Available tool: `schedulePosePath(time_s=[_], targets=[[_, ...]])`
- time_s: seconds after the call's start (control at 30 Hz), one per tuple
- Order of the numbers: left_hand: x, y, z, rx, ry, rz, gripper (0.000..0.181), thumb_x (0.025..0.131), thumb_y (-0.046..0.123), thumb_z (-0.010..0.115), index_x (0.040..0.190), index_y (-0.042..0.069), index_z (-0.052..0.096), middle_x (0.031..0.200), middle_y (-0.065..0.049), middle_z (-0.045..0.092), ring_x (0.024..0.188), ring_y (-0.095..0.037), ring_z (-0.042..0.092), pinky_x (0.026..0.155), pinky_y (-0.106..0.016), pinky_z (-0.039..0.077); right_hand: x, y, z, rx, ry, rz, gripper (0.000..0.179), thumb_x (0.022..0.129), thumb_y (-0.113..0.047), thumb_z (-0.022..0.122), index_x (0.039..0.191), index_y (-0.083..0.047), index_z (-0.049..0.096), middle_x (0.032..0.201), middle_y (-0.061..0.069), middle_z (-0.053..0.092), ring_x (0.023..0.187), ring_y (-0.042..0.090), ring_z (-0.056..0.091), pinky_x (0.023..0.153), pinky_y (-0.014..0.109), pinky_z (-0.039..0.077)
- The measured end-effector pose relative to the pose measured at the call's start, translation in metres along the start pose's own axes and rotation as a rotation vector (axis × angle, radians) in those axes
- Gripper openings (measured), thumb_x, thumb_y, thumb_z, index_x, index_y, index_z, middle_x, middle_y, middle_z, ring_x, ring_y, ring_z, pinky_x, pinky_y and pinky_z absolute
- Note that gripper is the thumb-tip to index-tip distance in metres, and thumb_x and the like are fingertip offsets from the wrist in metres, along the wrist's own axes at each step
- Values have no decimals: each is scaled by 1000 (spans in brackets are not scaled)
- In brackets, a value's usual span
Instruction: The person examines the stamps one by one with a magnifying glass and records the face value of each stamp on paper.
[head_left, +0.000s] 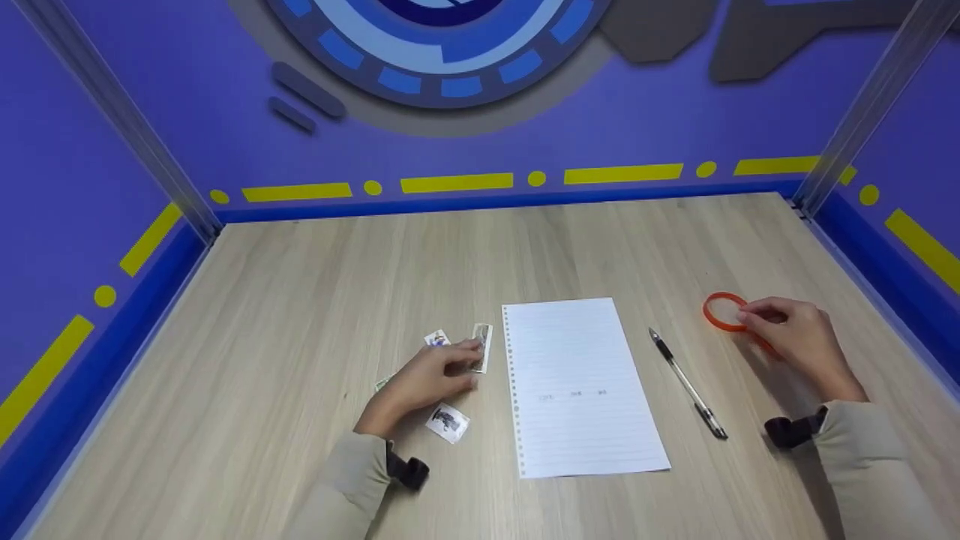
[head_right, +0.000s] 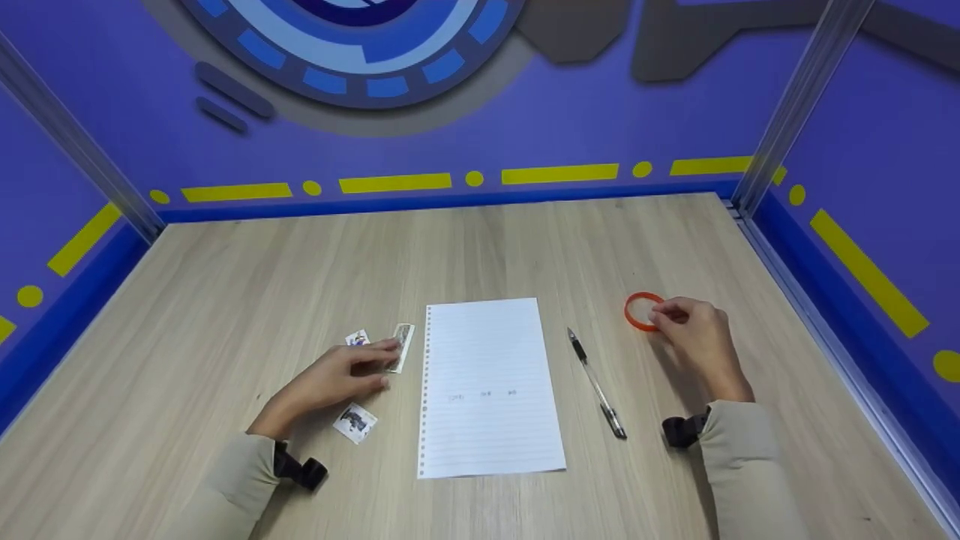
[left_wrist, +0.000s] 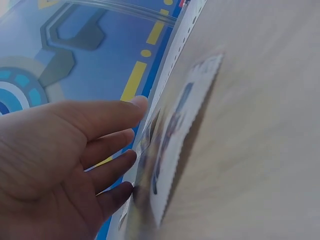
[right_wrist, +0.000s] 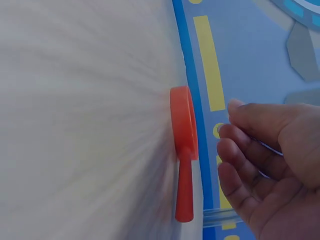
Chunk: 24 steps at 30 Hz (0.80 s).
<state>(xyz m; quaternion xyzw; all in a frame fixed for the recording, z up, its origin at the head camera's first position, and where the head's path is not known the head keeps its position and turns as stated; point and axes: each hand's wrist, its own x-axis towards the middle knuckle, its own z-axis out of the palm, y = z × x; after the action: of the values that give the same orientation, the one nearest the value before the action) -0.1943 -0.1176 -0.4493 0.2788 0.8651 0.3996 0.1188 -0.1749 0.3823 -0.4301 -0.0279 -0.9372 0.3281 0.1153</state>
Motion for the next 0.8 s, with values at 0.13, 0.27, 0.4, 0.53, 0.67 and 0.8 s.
schedulePosePath(time_s=[0.13,0.27,0.4,0.53,0.67,0.8], targets=[[0,6,0,3,-19,-13,39,91,13,64,128,0,60,146,-14,47,139,-29,40,115,-43,32,1,-6,1,-7,-35,-35,34,91,-31,66,106,0,69,99,22,68,70,-14,47,57,9,47],[0,15,2,9,-48,-24,42,92,15,64,132,3,58,147,-10,46,139,-27,40,116,-42,32,2,-13,3,-11,-79,-90,33,90,-31,67,106,-2,71,98,19,69,71,-13,49,59,9,46],[2,23,7,20,-85,-7,44,91,16,65,133,4,57,147,-7,47,139,-24,39,116,-40,31,2,-22,7,-31,-108,-167,30,89,-28,69,105,-2,71,97,17,70,75,-7,53,64,8,44],[4,29,12,33,-122,21,45,90,14,66,133,4,56,147,-9,46,140,-25,39,116,-41,32,1,-30,11,-40,-152,-217,27,88,-26,70,104,-4,72,96,13,70,78,1,55,66,10,45],[6,34,17,61,-151,29,46,90,16,65,134,6,56,149,-8,45,140,-23,38,116,-40,32,2,-37,15,-22,-200,-269,21,88,-20,70,103,-6,73,93,8,71,78,-4,54,68,11,46],[8,38,23,62,-179,13,47,91,20,65,135,9,56,150,-4,43,142,-19,36,118,-38,29,4,-39,21,9,-252,-321,19,86,-15,71,102,-4,72,90,5,71,77,-8,54,68,12,48]])
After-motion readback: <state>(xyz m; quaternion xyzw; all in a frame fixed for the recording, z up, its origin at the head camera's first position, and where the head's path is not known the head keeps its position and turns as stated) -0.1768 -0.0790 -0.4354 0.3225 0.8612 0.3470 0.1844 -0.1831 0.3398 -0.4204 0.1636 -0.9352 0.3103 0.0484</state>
